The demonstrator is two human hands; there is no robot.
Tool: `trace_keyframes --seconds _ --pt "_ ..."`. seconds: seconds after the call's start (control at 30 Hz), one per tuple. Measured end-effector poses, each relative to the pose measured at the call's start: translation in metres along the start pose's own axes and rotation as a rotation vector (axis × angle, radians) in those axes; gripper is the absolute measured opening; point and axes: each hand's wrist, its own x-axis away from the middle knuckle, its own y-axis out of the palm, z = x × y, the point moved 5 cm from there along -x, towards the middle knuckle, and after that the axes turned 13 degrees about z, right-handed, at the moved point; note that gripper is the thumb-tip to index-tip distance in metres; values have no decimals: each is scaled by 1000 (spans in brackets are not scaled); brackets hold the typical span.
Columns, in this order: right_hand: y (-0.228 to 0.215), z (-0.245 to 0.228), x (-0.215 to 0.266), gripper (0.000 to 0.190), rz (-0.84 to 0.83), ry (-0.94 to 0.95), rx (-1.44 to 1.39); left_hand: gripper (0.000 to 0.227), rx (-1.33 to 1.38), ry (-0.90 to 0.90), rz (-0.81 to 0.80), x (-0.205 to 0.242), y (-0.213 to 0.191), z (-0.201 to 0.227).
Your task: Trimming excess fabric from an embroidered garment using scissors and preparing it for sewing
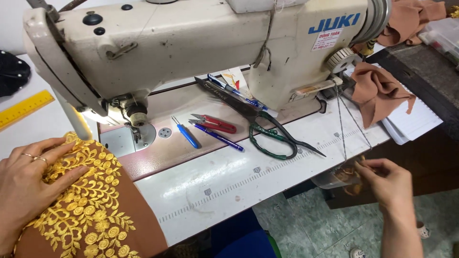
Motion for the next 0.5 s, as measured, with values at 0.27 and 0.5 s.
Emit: trace_keyframes --seconds 0.27,0.5 --pt "14 1 -9 44 -121 -39 369 58 7 -3 6 2 2 -2" --pt "-6 -47 28 23 -157 -169 280 61 15 34 1 1 4 -3"
